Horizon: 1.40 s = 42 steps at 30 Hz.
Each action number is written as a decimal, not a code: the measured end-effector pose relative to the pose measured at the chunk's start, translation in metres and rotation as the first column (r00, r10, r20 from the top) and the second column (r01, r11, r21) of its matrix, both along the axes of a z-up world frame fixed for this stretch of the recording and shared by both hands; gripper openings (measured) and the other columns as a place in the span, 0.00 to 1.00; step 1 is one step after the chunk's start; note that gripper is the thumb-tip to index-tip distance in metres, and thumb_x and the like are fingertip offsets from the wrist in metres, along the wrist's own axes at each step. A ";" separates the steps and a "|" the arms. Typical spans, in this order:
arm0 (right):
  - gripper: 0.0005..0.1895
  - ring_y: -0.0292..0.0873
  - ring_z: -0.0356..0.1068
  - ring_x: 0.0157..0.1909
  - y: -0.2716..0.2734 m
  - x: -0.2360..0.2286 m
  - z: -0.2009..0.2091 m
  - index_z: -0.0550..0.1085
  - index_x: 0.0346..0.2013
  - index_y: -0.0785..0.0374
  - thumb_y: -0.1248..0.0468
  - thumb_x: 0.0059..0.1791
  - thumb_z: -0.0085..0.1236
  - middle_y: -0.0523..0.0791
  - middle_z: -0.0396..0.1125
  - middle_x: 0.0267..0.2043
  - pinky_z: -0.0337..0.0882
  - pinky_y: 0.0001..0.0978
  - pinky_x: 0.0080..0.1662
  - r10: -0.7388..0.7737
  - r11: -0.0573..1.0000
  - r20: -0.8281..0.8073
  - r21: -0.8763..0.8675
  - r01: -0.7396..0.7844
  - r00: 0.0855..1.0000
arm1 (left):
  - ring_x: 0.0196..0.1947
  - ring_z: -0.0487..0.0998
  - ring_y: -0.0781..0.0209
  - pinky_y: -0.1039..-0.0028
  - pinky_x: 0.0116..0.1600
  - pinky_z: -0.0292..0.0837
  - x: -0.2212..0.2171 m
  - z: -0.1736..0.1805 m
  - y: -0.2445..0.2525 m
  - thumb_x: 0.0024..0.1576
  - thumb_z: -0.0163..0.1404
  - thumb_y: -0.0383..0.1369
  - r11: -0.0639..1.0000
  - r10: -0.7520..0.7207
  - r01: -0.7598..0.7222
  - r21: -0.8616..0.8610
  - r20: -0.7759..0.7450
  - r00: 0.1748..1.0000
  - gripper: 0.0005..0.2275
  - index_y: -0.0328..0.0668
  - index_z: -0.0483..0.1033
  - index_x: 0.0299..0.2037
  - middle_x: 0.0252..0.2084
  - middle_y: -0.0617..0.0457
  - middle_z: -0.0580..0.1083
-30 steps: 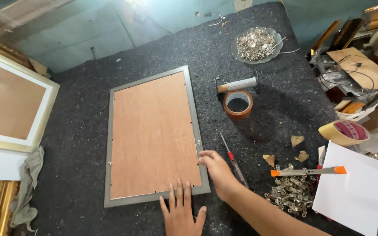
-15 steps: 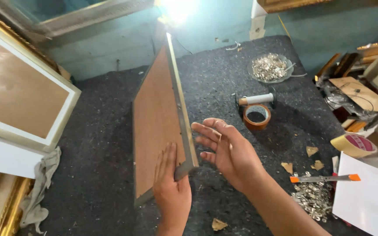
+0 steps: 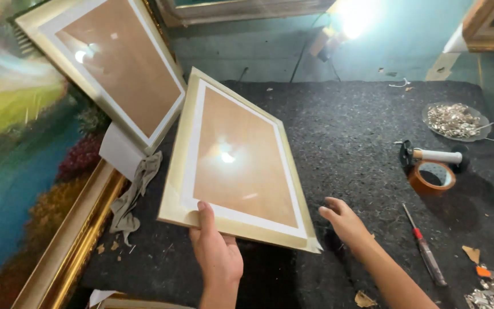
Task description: Removing the back of picture frames and polishing the glass with a cloth
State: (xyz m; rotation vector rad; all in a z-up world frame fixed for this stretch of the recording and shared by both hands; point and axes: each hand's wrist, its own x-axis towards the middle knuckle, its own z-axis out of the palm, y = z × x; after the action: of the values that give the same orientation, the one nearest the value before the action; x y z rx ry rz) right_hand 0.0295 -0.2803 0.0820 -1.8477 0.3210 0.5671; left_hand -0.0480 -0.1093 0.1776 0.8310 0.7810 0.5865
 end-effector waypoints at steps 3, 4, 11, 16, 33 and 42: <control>0.21 0.40 0.63 0.52 0.001 0.001 -0.017 0.63 0.55 0.54 0.56 0.47 0.38 0.39 0.62 0.54 0.58 0.36 0.49 -0.061 0.997 -0.081 -0.055 0.056 0.995 | 0.46 0.71 0.57 0.70 0.47 0.68 -0.005 -0.021 0.017 0.51 0.40 0.35 0.978 0.058 -0.048 -0.201 0.045 0.997 0.18 0.41 0.64 0.52 0.49 0.49 0.70; 0.21 0.41 0.63 0.51 -0.001 0.001 -0.023 0.63 0.55 0.55 0.56 0.47 0.37 0.39 0.63 0.54 0.58 0.37 0.48 -0.083 0.994 -0.109 -0.076 0.075 0.991 | 0.47 0.71 0.57 0.70 0.47 0.68 -0.006 -0.028 0.021 0.51 0.40 0.35 0.962 0.079 -0.062 -0.266 0.056 0.995 0.18 0.42 0.64 0.53 0.49 0.49 0.70; 0.23 0.42 0.58 0.38 -0.033 0.016 -0.089 0.73 0.42 0.57 0.48 0.46 0.36 0.46 0.63 0.38 0.54 0.30 0.40 -0.017 0.961 0.038 -0.274 0.027 0.999 | 0.47 0.70 0.53 0.66 0.45 0.68 -0.018 -0.091 0.029 0.50 0.42 0.37 0.875 0.068 -0.003 -0.483 0.116 0.991 0.20 0.43 0.63 0.54 0.49 0.47 0.69; 0.25 0.44 0.64 0.46 -0.033 0.004 -0.051 0.72 0.47 0.60 0.48 0.45 0.39 0.47 0.67 0.46 0.57 0.31 0.46 -0.124 0.959 0.042 -0.252 0.131 0.991 | 0.45 0.70 0.49 0.63 0.44 0.69 -0.015 -0.144 0.028 0.50 0.44 0.36 0.813 0.032 0.027 -0.581 0.091 0.995 0.19 0.40 0.64 0.52 0.47 0.44 0.70; 0.14 0.40 0.71 0.21 -0.073 -0.026 -0.039 0.78 0.36 0.50 0.54 0.43 0.46 0.42 0.74 0.25 0.66 0.25 0.36 0.123 0.781 -0.027 -0.614 -0.113 0.992 | 0.28 0.75 0.59 0.69 0.28 0.65 -0.025 -0.148 0.066 0.49 0.40 0.42 0.457 0.048 0.726 0.514 -0.829 0.557 0.09 0.53 0.73 0.31 0.28 0.61 0.75; 0.16 0.37 0.71 0.32 -0.067 -0.030 -0.030 0.75 0.37 0.51 0.59 0.34 0.59 0.42 0.73 0.29 0.66 0.27 0.37 0.116 0.759 0.150 -0.651 0.010 0.982 | 0.32 0.77 0.60 0.71 0.36 0.68 -0.019 -0.146 0.089 0.43 0.54 0.32 0.563 -0.064 0.706 0.429 -0.829 0.555 0.07 0.45 0.76 0.31 0.31 0.55 0.77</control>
State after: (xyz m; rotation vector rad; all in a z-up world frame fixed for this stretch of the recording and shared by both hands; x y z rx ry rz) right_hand -0.0010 -0.3477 0.0518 -2.5780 0.3729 0.3311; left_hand -0.0669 -0.0206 0.0319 2.0867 1.0288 0.0202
